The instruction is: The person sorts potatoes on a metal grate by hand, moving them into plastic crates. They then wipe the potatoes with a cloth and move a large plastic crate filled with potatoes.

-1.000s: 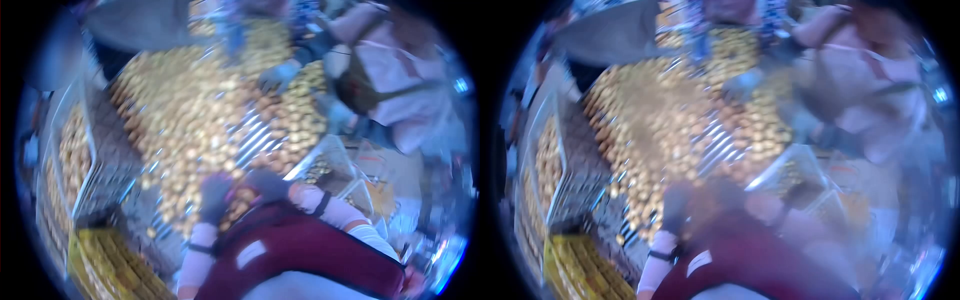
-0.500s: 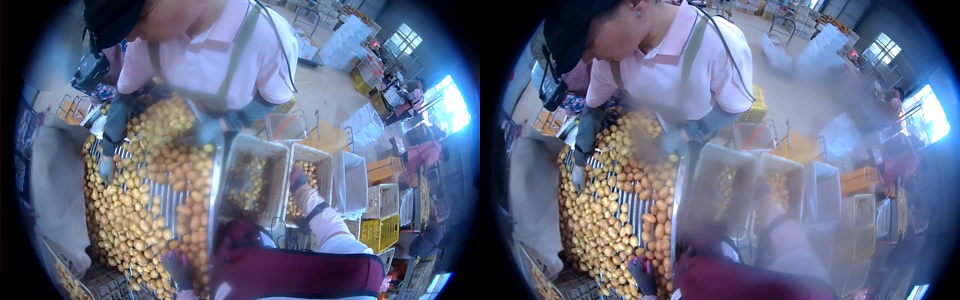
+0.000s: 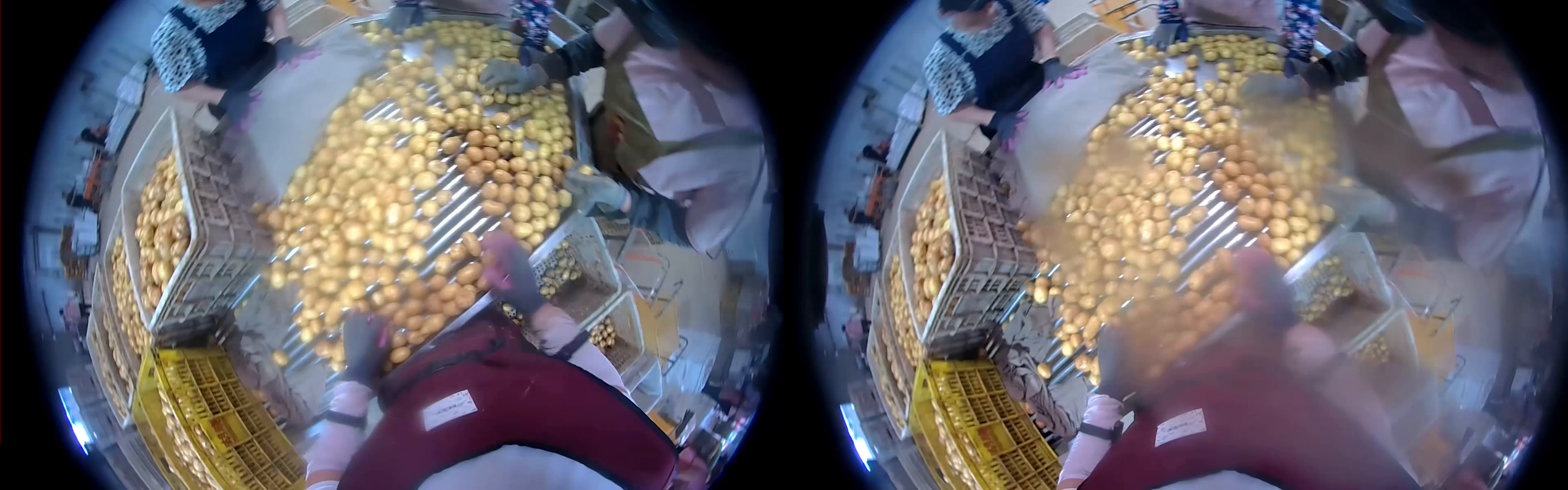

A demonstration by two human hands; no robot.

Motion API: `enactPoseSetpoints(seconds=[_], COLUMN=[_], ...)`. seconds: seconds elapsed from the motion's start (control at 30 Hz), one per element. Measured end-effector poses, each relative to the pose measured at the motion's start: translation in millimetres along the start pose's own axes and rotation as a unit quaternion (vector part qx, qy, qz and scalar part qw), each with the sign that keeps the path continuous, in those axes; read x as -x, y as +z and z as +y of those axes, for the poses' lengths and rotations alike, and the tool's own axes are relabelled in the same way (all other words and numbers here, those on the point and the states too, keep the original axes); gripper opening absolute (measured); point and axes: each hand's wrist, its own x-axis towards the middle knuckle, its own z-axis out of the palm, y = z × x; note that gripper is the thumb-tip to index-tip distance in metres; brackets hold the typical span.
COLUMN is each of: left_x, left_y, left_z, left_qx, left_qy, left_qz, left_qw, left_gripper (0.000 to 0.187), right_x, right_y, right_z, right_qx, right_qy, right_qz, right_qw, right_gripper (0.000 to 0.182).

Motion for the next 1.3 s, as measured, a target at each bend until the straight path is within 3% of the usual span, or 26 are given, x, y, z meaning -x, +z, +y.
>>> enactPoseSetpoints(seconds=[0.03, 0.07, 0.17, 0.2, 0.23, 0.3, 0.33, 0.37, 0.4, 0.43, 0.47, 0.5, 0.57, 0.63, 0.73, 0.83, 0.9, 0.97, 1.03, 1.13, 1.2, 1.3], left_x=[9, 18, 36, 36, 36, 15, 2, -5, -8, -19, -38, -61, -94, -113, -143, -159, -144, -124, -119, -117, -104, -99], left_y=[1, 1, 2, -4, -12, -26, -27, -13, 10, 25, 28, 31, 37, 39, 6, -29, -15, -10, -17, -29, -18, -23], left_z=[-6, -12, -26, -22, -17, -8, -8, -14, -26, -33, -33, -31, -33, -33, -21, -4, 6, 18, 27, 29, 21, 15], left_qx=[0.0, -0.001, 0.034, 0.018, 0.003, 0.101, 0.148, 0.176, 0.201, 0.227, 0.282, 0.335, 0.409, 0.448, 0.486, 0.513, 0.57, 0.598, 0.599, 0.589, 0.643, 0.71], left_qy=[-0.019, -0.039, -0.111, -0.114, -0.115, -0.18, -0.21, -0.199, -0.186, -0.172, -0.244, -0.312, -0.388, -0.412, -0.453, -0.488, -0.493, -0.515, -0.545, -0.581, -0.574, -0.54], left_qz=[-0.011, -0.021, -0.021, -0.012, -0.007, -0.011, -0.012, -0.003, 0.005, 0.014, -0.004, -0.024, -0.053, -0.072, -0.1, -0.14, -0.081, -0.088, -0.153, -0.238, -0.231, -0.223], left_qw=[1.0, 0.999, 0.993, 0.993, 0.993, 0.978, 0.966, 0.964, 0.962, 0.958, 0.928, 0.889, 0.824, 0.79, 0.74, 0.692, 0.652, 0.608, 0.566, 0.508, 0.452, 0.393], left_gripper=[0.008, 0.013, 0.026, 0.029, 0.033, 0.034, 0.034, 0.035, 0.036, 0.037, 0.036, 0.034, 0.034, 0.035, 0.038, 0.041, 0.043, 0.045, 0.047, 0.051, 0.05, 0.049], right_x=[-22, -50, -95, -113, -129, -166, -181, -189, -197, -195, -193, -184, -168, -99, -100, -129, -133, -155, -180, -225, -236, -247], right_y=[23, 29, 36, 41, 25, 34, 20, 24, 28, 31, 34, 38, 48, 82, 82, 62, 64, 74, 100, 150, 194, 221], right_z=[-24, -59, -65, -60, -53, 17, 26, 26, 25, 6, -13, -40, -94, -71, -83, -100, -88, -86, -71, -74, -57, -63], right_qx=[0.121, 0.207, 0.202, 0.185, 0.207, 0.304, 0.34, 0.154, -0.045, -0.109, -0.164, -0.053, 0.118, -0.007, -0.005, 0.054, 0.0, -0.03, -0.027, 0.043, 0.101, 0.211], right_qy=[-0.145, -0.167, -0.126, -0.169, -0.096, 0.02, -0.015, 0.062, 0.113, 0.161, 0.213, 0.121, -0.164, -0.201, -0.131, 0.024, -0.005, 0.039, -0.023, -0.138, -0.228, -0.144], right_qz=[-0.074, -0.217, -0.343, -0.228, -0.28, -0.198, -0.16, -0.101, -0.02, -0.076, -0.127, -0.271, -0.462, -0.426, -0.437, -0.536, -0.375, -0.221, -0.193, -0.206, -0.2, -0.344], right_qw=[0.979, 0.939, 0.909, 0.941, 0.932, 0.932, 0.927, 0.981, 0.992, 0.978, 0.955, 0.953, 0.863, 0.882, 0.89, 0.842, 0.927, 0.974, 0.981, 0.968, 0.948, 0.904], right_gripper=[0.049, 0.053, 0.058, 0.053, 0.051, 0.05, 0.05, 0.049, 0.049, 0.047, 0.045, 0.04, 0.031, 0.027, 0.025, 0.023, 0.025, 0.026, 0.028, 0.03, 0.032, 0.031])
